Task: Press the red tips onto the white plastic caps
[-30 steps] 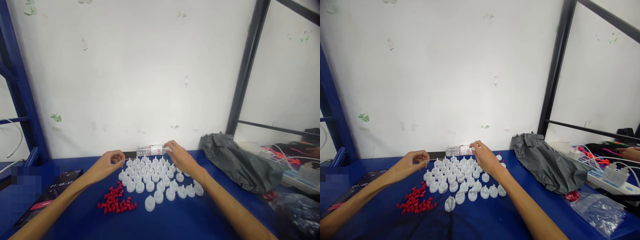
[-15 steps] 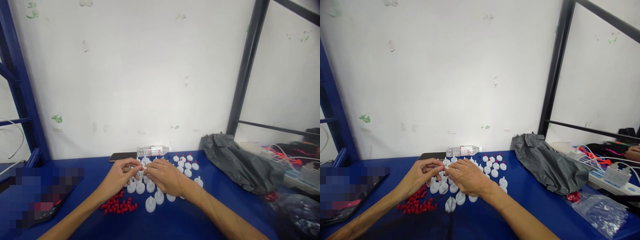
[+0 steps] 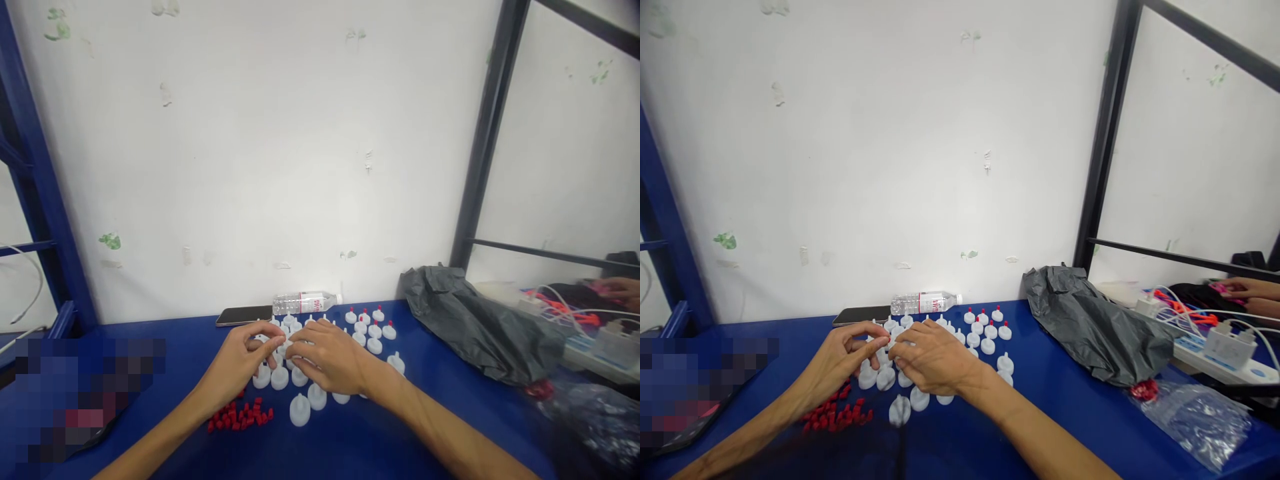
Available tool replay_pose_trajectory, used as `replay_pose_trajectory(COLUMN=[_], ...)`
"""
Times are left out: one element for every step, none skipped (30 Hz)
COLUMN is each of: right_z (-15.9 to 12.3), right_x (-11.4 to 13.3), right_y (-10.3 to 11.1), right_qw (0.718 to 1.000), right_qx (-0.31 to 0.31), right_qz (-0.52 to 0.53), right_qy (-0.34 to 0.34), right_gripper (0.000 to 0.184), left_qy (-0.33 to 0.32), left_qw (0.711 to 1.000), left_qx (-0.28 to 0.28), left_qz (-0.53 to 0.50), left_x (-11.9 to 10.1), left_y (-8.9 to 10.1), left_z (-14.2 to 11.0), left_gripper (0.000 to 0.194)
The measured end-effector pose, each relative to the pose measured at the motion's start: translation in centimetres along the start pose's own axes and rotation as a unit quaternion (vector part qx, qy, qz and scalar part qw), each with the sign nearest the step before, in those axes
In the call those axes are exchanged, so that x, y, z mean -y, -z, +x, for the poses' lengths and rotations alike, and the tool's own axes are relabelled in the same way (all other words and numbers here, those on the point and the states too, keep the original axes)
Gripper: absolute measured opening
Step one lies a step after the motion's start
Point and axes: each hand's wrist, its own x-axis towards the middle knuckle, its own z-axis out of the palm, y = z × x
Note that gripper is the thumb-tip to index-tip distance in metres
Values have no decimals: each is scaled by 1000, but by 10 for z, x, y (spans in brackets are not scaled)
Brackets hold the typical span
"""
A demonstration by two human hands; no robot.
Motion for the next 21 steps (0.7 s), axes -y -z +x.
replay_pose_trajectory(right_z=[0, 0, -1, -1, -1, -1, -1, -2, -2, -2, -2, -2, -2, -2, -2, -3, -3, -3, -3, -4, -4], right_x=[0, -1, -1, -2, -2, -3, -3, -3, -3, -3, -3, -2, -2, -2, -1, -1, -1, -1, 0, 0, 0], right_y=[0, -1, -1, -2, -2, -2, -2, -2, -2, -2, -1, -1, -2, -2, -2, -2, -2, -2, -2, -2, -2], right_qw=[1000, 1000, 1000, 1000, 1000, 1000, 999, 999, 998, 998, 998, 997, 997, 996, 996, 996, 996, 996, 995, 995, 995], right_qx=[-3, -6, -9, -14, -20, -27, -34, -43, -51, -58, -64, -68, -72, -74, -76, -77, -77, -78, -79, -81, -84], right_qz=[0, 0, 1, 3, 5, 8, 12, 16, 21, 25, 29, 33, 37, 40, 43, 47, 50, 53, 55, 57, 57], right_qy=[1, 2, 4, 5, 5, 4, 3, 2, 0, 0, 1, 2, 2, 3, 3, 2, 1, 0, -3, -5, -7], right_gripper=[17, 17, 17, 17, 18, 19, 20, 20, 19, 18, 16, 16, 17, 19, 22, 25, 27, 28, 30, 33, 36], left_qy=[1, 2, 3, 4, 3, 1, -2, -6, -11, -16, -19, -21, -22, -24, -26, -28, -30, -32, -34, -36, -38], left_qw=[1000, 1000, 1000, 1000, 1000, 1000, 999, 999, 998, 998, 997, 996, 996, 995, 995, 995, 994, 994, 993, 993, 993], left_qx=[4, 7, 10, 11, 11, 10, 9, 6, 4, 2, 1, 1, 4, 9, 17, 25, 34, 41, 47, 52, 56], left_qz=[3, 7, 10, 14, 19, 26, 34, 44, 54, 64, 74, 81, 87, 92, 95, 97, 98, 98, 98, 97, 96], left_x=[0, 1, 1, 1, 2, 2, 2, 2, 1, 0, -2, -3, -5, -6, -8, -8, -9, -9, -9, -9, -9], left_y=[0, 0, 0, 0, 1, 1, 2, 2, 3, 3, 3, 3, 3, 3, 2, 2, 1, 1, 0, 0, 0], left_z=[0, 0, 0, 0, 0, 0, -1, -1, -1, -2, -2, -3, -3, -4, -4, -5, -5, -6, -6, -7, -7], left_gripper=[45, 46, 48, 49, 49, 49, 48, 46, 45, 44, 44, 44, 44, 45, 46, 47, 49, 50, 51, 51, 51])
